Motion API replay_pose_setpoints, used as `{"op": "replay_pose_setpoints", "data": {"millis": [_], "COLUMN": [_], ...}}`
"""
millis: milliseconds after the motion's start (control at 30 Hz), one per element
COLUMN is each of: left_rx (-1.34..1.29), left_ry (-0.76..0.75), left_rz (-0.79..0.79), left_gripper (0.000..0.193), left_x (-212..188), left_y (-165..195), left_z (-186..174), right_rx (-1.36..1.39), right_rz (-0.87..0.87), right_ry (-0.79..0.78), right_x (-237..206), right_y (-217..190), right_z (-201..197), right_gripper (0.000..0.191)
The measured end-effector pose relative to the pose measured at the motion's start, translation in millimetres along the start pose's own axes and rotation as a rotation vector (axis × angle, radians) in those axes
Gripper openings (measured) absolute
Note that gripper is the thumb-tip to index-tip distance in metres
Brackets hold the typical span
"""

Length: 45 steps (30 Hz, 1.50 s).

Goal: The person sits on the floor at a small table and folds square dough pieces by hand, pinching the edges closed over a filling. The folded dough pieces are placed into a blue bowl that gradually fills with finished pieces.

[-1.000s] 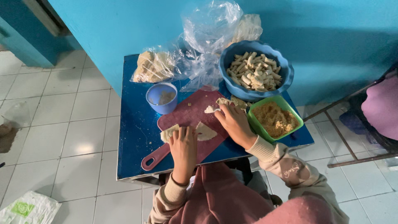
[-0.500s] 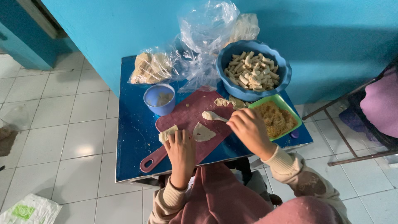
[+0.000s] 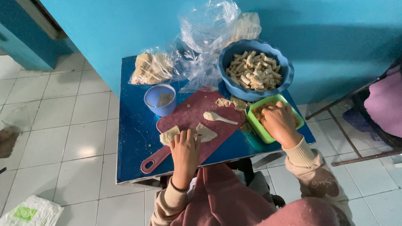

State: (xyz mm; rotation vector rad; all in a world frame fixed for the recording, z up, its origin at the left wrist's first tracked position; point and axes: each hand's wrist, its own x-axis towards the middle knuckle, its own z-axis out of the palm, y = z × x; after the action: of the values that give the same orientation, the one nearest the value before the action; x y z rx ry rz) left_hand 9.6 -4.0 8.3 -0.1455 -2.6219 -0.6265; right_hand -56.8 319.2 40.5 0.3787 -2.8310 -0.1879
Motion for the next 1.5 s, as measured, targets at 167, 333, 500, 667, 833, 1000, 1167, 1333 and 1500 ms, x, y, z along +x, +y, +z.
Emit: {"op": "replay_pose_setpoints", "data": {"millis": [167, 333, 500, 667, 833, 1000, 1167, 1333, 1500], "left_rx": [-0.033, -0.009, -0.049, -0.039, -0.040, 0.042, 0.077, 0.036, 0.017], "left_ry": [0.003, 0.061, 0.048, 0.053, 0.051, 0.147, 0.200, 0.171, 0.173], "left_rz": [0.008, 0.027, -0.001, 0.027, 0.003, -0.008, -0.035, -0.047, -0.040], "left_gripper": [0.027, 0.021, 0.012, 0.014, 0.014, 0.022, 0.029, 0.031, 0.031], "left_x": [-0.5, -0.7, -1.4, 0.3, -0.6, 2.0, 4.6, 2.0, 2.6], "left_y": [-1.3, -2.6, -1.6, 0.8, -0.8, -8.7, -27.3, -28.2, -29.1], "left_z": [0.0, 1.8, -3.1, -8.3, -8.4, -5.2, -10.9, -13.4, -15.2], "right_rx": [0.061, 0.156, 0.177, 0.173, 0.021, 0.026, -0.044, 0.109, 0.201], "right_rz": [-0.017, 0.000, -0.006, -0.013, 0.031, 0.051, 0.088, -0.005, -0.063], "right_ry": [0.108, 0.131, 0.141, 0.180, 0.238, 0.250, 0.311, 0.406, 0.311], "right_x": [2.2, 5.6, 7.2, 6.9, 6.2, 5.4, 5.0, 9.7, 42.7], "right_y": [-0.4, -2.5, -5.5, -7.8, -12.1, -16.6, -28.7, -62.1, -99.4], "right_z": [-0.1, -13.8, -19.1, -21.7, -22.9, -25.1, -39.2, -43.9, -10.2], "right_gripper": [0.009, 0.011, 0.013, 0.013, 0.018, 0.007, 0.012, 0.012, 0.017]}}
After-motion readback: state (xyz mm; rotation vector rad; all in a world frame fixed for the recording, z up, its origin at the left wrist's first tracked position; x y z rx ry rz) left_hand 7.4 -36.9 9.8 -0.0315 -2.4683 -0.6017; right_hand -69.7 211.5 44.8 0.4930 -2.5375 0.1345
